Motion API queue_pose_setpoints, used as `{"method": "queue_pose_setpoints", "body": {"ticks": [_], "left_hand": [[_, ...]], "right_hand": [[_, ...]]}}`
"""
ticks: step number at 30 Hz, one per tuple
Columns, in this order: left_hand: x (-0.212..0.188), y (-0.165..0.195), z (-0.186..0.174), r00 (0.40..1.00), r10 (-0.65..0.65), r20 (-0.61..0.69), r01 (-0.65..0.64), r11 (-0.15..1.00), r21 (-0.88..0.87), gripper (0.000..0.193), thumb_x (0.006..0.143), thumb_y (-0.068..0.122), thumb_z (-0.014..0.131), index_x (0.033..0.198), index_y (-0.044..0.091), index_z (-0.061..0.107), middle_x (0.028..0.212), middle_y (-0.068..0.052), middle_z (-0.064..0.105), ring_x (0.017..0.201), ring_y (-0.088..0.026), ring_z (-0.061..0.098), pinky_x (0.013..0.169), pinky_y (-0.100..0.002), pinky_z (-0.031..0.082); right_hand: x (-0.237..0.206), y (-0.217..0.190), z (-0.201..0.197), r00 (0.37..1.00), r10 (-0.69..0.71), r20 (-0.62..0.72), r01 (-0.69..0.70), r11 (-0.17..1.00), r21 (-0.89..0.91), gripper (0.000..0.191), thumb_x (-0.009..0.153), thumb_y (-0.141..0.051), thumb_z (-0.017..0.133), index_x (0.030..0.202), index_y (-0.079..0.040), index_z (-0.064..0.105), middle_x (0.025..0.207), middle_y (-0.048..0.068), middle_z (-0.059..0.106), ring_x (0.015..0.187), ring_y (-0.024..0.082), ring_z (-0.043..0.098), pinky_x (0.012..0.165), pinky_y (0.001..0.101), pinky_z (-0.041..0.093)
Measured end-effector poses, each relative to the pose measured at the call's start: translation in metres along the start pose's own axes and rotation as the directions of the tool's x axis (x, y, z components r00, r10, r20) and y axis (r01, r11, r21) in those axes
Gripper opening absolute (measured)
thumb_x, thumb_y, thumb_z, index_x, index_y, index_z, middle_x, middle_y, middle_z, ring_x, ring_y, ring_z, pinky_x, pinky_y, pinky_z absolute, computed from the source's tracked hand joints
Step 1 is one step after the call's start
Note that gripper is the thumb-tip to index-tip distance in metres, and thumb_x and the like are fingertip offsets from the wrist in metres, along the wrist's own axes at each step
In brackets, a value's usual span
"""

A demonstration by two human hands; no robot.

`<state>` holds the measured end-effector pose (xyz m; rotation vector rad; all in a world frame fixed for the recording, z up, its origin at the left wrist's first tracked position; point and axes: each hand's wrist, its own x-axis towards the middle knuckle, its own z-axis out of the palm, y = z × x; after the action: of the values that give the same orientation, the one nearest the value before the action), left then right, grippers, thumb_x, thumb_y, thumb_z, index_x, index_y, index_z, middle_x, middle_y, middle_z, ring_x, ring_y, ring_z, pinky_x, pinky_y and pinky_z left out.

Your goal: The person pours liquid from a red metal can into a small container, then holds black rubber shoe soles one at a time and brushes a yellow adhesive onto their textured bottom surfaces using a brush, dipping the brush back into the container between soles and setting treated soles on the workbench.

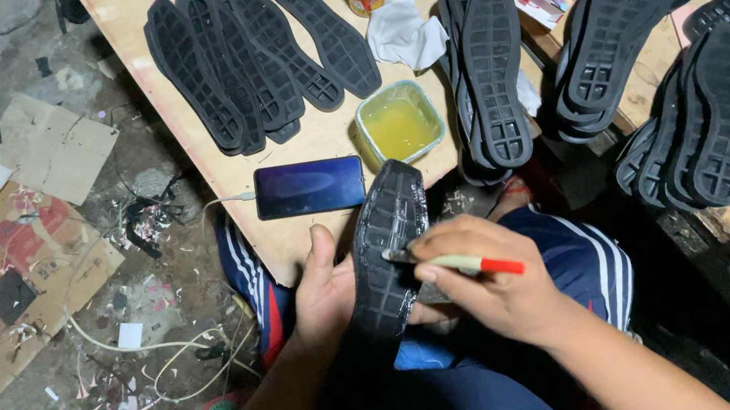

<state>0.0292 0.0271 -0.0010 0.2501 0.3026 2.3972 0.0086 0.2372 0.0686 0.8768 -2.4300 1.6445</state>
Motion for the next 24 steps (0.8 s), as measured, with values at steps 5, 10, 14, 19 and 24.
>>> {"method": "queue_pose_setpoints", "body": {"ticks": [5, 10, 14, 19, 24], "left_hand": [[0.003, -0.007, -0.002, 0.998, -0.055, 0.014, 0.057, 0.974, -0.220, 0.091, 0.100, 0.073, 0.035, 0.169, 0.017, 0.015, 0.170, -0.013, 0.025, 0.157, -0.034, 0.025, 0.110, -0.081, 0.030], [0.007, -0.004, -0.002, 0.996, -0.083, 0.035, 0.088, 0.980, -0.176, 0.091, 0.100, 0.074, 0.036, 0.168, 0.016, 0.016, 0.171, -0.014, 0.020, 0.160, -0.036, 0.018, 0.109, -0.080, 0.028], [0.016, -0.004, -0.001, 0.997, -0.072, 0.007, 0.073, 0.978, -0.197, 0.092, 0.100, 0.075, 0.037, 0.168, 0.015, 0.019, 0.168, -0.014, 0.026, 0.154, -0.037, 0.029, 0.112, -0.080, 0.027], [0.027, -0.007, -0.001, 0.999, -0.046, 0.014, 0.049, 0.958, -0.281, 0.089, 0.099, 0.075, 0.041, 0.165, 0.016, 0.031, 0.161, -0.013, 0.042, 0.147, -0.035, 0.044, 0.115, -0.077, 0.031], [0.034, -0.018, -0.014, 0.990, 0.125, -0.057, -0.127, 0.992, -0.018, 0.093, 0.107, 0.079, 0.045, 0.162, 0.004, 0.044, 0.155, -0.022, 0.049, 0.141, -0.034, 0.049, 0.123, -0.057, 0.030]], "right_hand": [[0.009, 0.023, -0.010, 0.972, 0.067, -0.226, -0.055, 0.997, 0.059, 0.015, 0.094, 0.002, 0.072, 0.108, 0.003, 0.070, 0.112, 0.014, 0.072, 0.105, 0.022, 0.069, 0.092, 0.0314, 0.055], [0.010, 0.029, -0.020, 0.968, 0.107, -0.227, -0.081, 0.989, 0.121, 0.014, 0.095, 0.002, 0.071, 0.109, 0.003, 0.069, 0.113, 0.013, 0.071, 0.104, 0.020, 0.070, 0.091, 0.0303, 0.056], [0.006, 0.020, -0.023, 0.993, 0.057, -0.101, -0.053, 0.998, 0.046, 0.016, 0.093, 0.000, 0.073, 0.109, 0.002, 0.071, 0.109, 0.012, 0.073, 0.100, 0.020, 0.071, 0.089, 0.0301, 0.057], [0.004, 0.013, -0.029, 0.990, 0.050, -0.129, -0.054, 0.998, -0.034, 0.015, 0.092, -0.002, 0.074, 0.107, 0.000, 0.072, 0.109, 0.011, 0.074, 0.099, 0.020, 0.072, 0.088, 0.0306, 0.057], [-0.015, -0.008, -0.020, 0.989, -0.141, 0.041, 0.145, 0.978, -0.153, 0.015, 0.089, -0.006, 0.078, 0.102, -0.002, 0.072, 0.102, 0.009, 0.074, 0.100, 0.020, 0.071, 0.092, 0.0326, 0.057]]}}
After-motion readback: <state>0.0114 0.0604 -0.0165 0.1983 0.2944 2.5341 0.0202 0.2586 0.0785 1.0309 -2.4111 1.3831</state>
